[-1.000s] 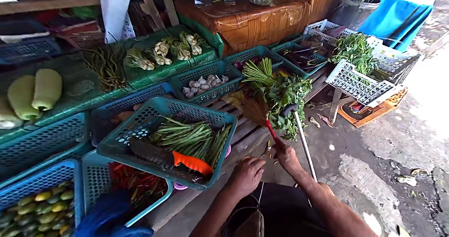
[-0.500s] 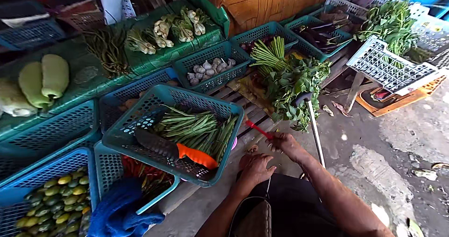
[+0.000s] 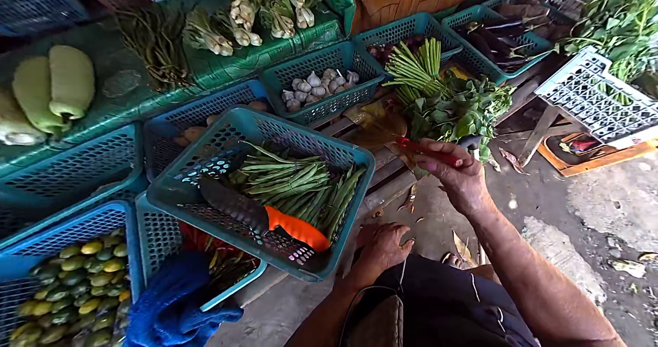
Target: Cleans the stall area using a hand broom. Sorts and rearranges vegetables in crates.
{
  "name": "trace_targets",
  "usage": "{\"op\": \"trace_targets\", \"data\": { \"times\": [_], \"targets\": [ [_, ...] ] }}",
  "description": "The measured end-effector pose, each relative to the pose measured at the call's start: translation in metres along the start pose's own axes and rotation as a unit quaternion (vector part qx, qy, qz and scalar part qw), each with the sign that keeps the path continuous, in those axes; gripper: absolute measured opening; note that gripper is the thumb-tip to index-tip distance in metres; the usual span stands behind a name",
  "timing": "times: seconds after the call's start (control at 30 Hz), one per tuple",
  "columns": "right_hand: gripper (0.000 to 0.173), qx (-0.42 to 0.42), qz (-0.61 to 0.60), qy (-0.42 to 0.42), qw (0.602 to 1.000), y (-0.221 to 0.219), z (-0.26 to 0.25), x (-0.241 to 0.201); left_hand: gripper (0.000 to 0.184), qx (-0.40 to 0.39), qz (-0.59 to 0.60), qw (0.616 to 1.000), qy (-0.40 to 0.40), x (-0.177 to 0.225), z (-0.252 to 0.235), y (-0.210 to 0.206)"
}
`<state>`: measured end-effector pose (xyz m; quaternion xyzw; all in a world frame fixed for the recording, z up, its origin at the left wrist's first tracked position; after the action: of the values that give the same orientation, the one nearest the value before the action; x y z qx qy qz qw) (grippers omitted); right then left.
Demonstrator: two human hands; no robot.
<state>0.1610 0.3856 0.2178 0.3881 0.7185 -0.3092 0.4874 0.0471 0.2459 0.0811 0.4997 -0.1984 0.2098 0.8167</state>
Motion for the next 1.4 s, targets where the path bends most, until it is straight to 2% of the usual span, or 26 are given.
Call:
{"op": "trace_targets", "data": {
  "times": [0.07,0.13,0.2,0.33,0.37,0.4,0.43,0.5,0.57,0.63,0.7,0.77,0.8,0.83,0.87,0.93,1.0,1.03,1.07,1.1,1.17,1.23,1.27,1.3,1.33,1.4],
  "targets": [
    [0.025,-0.008,0.172,-0.014,0.985,-0.005,-0.019,-0.001,0.047,-0.011,0.003,1.000,0.002,-0.001,-0.001,-0.001],
    [0.030,-0.048,0.312,-0.030,0.948,-0.011,-0.035,0.000,0.047,-0.014,0.001,1.000,0.003,-0.003,0.000,-0.001],
    [0.026,-0.037,0.298,0.000,0.954,-0.020,-0.049,-0.004,0.047,-0.008,0.007,1.000,0.004,-0.004,-0.001,0.001],
    [0.023,-0.021,0.104,0.058,0.993,-0.042,-0.074,0.004,0.048,-0.013,0.005,1.000,0.016,-0.005,-0.001,0.004],
    [0.022,-0.031,0.126,0.046,0.990,-0.043,-0.078,0.012,0.048,-0.016,0.005,1.000,0.017,-0.005,-0.001,0.004],
    [0.022,-0.037,0.201,0.017,0.979,-0.041,-0.079,0.017,0.048,-0.016,0.004,1.000,0.018,-0.005,-0.002,0.005],
    [0.026,-0.049,0.309,-0.030,0.949,-0.038,-0.079,0.015,0.048,-0.012,0.003,1.000,0.019,-0.006,-0.001,0.004],
    [0.036,-0.087,0.468,-0.125,0.871,-0.031,-0.073,-0.011,0.047,-0.003,0.000,1.000,0.025,-0.008,0.000,0.006],
    [0.037,-0.077,0.521,-0.086,0.846,-0.029,-0.060,-0.058,0.046,0.003,0.001,1.000,0.030,-0.007,0.002,0.008],
    [0.031,-0.037,0.509,0.024,0.860,-0.033,-0.051,-0.102,0.047,-0.013,0.002,1.000,0.026,-0.005,0.000,0.006],
    [0.025,0.008,0.426,0.173,0.888,-0.036,-0.052,-0.124,0.047,-0.018,0.005,1.000,0.023,-0.003,-0.003,0.006],
    [0.022,0.044,0.275,0.314,0.908,-0.040,-0.058,-0.120,0.047,-0.017,0.015,1.000,0.016,-0.003,-0.004,0.004],
    [0.020,0.048,0.211,0.340,0.915,-0.042,-0.059,-0.108,0.047,-0.016,0.020,1.000,0.014,-0.004,-0.004,0.002],
    [0.021,0.037,0.183,0.326,0.927,-0.041,-0.057,-0.093,0.047,-0.016,0.022,1.000,0.015,-0.005,-0.004,0.001],
    [0.024,0.005,0.187,0.274,0.943,-0.039,-0.052,-0.073,0.047,-0.015,0.020,1.000,0.017,-0.006,-0.003,0.001],
    [0.024,-0.079,0.257,0.090,0.959,-0.029,-0.035,-0.031,0.047,-0.012,0.012,1.000,0.024,-0.006,0.000,-0.001],
    [0.023,-0.117,0.349,-0.080,0.926,-0.021,-0.026,-0.008,0.047,-0.010,0.011,1.000,0.027,-0.007,0.000,0.000],
    [0.024,-0.118,0.375,-0.125,0.911,-0.020,-0.025,-0.013,0.047,-0.007,0.014,1.000,0.026,-0.006,0.000,0.002],
    [0.025,-0.106,0.384,-0.123,0.909,-0.020,-0.024,-0.028,0.047,-0.007,0.010,1.000,0.027,-0.005,0.001,0.003],
    [0.024,-0.085,0.375,-0.076,0.920,-0.020,-0.022,-0.048,0.047,-0.006,0.002,1.000,0.031,-0.004,0.001,0.003],
    [0.023,-0.042,0.306,0.092,0.947,-0.023,-0.020,-0.087,0.046,-0.014,0.001,0.999,0.034,-0.002,0.001,0.005],
    [0.021,-0.001,0.193,0.260,0.946,-0.029,-0.024,-0.110,0.047,-0.018,0.007,0.999,0.028,-0.002,-0.003,0.003],
    [0.019,0.010,0.141,0.312,0.940,-0.034,-0.027,-0.113,0.047,-0.017,0.009,1.000,0.025,-0.002,-0.004,0.002],
    [0.018,0.012,0.112,0.327,0.938,-0.037,-0.029,-0.110,0.047,-0.015,0.009,1.000,0.022,-0.003,-0.004,0.001],
    [0.019,0.003,0.115,0.307,0.945,-0.040,-0.030,-0.098,0.047,-0.012,0.009,1.000,0.020,-0.004,-0.004,0.001],
    [0.022,-0.059,0.193,0.174,0.964,-0.037,-0.027,-0.051,0.047,-0.004,0.012,1.000,0.021,-0.006,-0.003,-0.001]
  ]
}}
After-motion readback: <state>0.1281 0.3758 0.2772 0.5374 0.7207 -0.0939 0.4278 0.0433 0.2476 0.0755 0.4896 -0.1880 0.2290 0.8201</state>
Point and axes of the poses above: each hand's wrist, its own z-axis away from the middle knuckle, its own y-axis out of the back of the hand, x = y × z, the point moved 3 cm from there along -z, towards the middle knuckle, and after that the axes turned 5 degrees about y, right-handed, at the moved point
